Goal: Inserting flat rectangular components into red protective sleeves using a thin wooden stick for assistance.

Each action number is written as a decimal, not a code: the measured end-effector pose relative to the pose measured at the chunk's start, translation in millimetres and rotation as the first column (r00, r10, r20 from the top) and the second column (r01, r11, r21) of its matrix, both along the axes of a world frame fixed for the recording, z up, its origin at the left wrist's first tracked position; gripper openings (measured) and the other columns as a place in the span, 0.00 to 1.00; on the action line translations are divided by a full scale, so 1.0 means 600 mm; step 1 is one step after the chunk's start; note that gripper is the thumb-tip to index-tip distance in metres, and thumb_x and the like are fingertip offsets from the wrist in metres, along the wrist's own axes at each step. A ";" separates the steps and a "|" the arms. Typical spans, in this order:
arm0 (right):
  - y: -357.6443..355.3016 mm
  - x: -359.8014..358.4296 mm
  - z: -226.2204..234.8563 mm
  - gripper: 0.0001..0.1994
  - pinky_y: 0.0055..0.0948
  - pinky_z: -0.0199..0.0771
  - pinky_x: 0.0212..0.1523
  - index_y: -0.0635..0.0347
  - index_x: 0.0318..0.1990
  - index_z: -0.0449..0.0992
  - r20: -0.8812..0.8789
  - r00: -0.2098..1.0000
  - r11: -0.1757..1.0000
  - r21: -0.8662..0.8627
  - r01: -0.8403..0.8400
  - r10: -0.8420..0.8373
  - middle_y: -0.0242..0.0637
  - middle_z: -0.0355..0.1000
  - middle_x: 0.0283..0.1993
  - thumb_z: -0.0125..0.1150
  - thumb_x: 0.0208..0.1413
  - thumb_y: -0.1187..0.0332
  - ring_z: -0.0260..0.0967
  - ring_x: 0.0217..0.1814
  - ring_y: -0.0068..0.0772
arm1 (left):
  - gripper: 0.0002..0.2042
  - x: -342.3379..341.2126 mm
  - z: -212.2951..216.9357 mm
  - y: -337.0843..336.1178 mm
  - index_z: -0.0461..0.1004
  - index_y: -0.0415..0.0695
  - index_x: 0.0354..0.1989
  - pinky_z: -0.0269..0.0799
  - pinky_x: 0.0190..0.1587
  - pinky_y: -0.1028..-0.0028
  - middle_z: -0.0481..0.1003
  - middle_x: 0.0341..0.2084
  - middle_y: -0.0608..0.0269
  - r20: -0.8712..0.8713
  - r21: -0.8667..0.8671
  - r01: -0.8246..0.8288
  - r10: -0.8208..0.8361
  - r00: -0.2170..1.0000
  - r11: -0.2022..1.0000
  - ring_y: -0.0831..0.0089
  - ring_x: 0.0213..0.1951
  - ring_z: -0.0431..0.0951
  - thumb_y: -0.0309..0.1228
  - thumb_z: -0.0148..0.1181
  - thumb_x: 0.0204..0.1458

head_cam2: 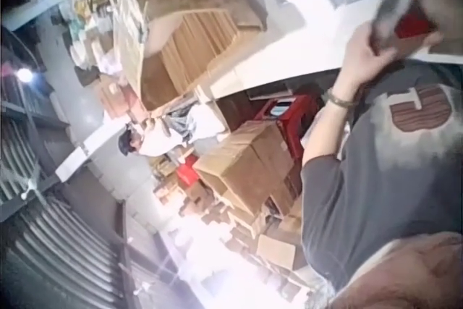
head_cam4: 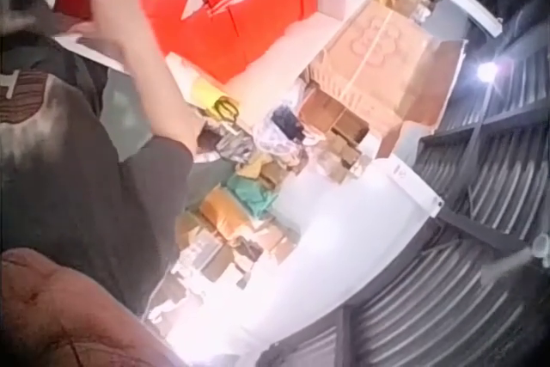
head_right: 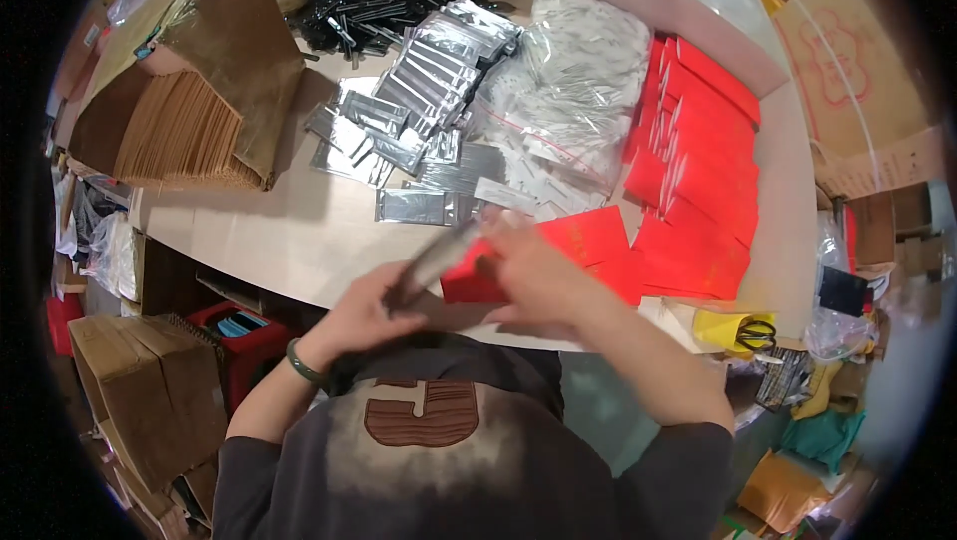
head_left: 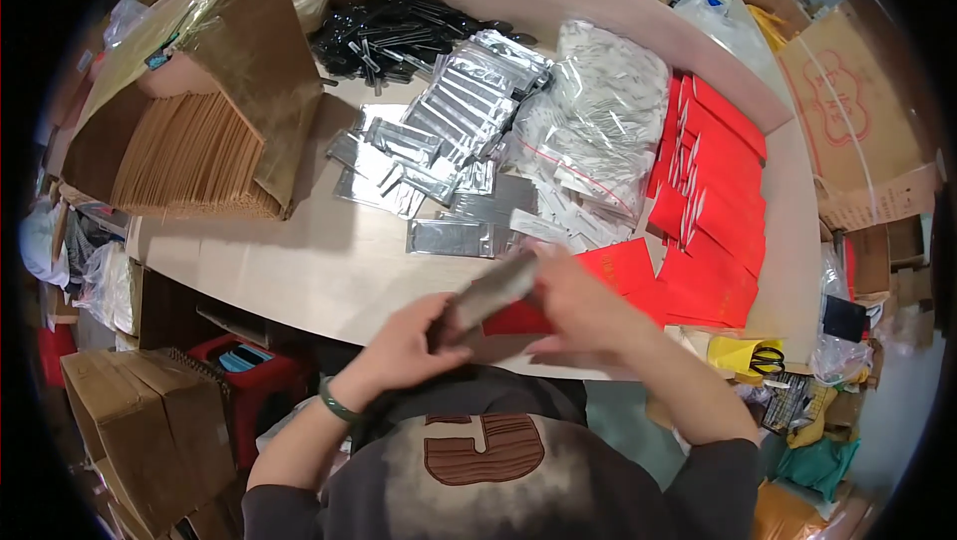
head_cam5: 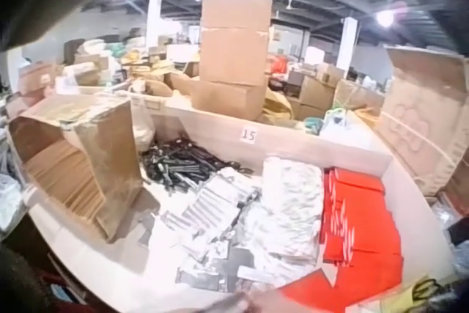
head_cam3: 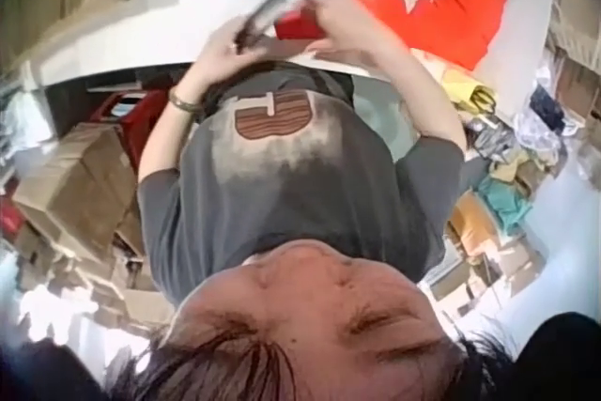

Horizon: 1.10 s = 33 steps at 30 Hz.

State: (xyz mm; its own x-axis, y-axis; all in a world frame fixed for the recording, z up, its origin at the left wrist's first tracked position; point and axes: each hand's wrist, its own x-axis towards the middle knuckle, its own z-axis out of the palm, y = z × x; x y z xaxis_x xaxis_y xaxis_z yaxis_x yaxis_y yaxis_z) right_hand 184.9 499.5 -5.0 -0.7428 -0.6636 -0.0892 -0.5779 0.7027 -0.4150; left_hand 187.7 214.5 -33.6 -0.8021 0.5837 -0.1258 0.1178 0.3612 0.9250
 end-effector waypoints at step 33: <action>-0.144 -0.044 -0.079 0.07 0.46 0.73 0.39 0.59 0.33 0.74 0.088 0.833 0.805 -0.220 0.551 -0.547 0.45 0.73 0.32 0.61 0.48 0.67 0.72 0.36 0.51 | 0.36 -0.065 0.009 -0.057 0.67 0.42 0.58 0.70 0.52 0.57 0.74 0.46 0.50 -0.562 -0.286 0.051 -0.211 0.799 0.957 0.49 0.48 0.74 0.36 0.75 0.37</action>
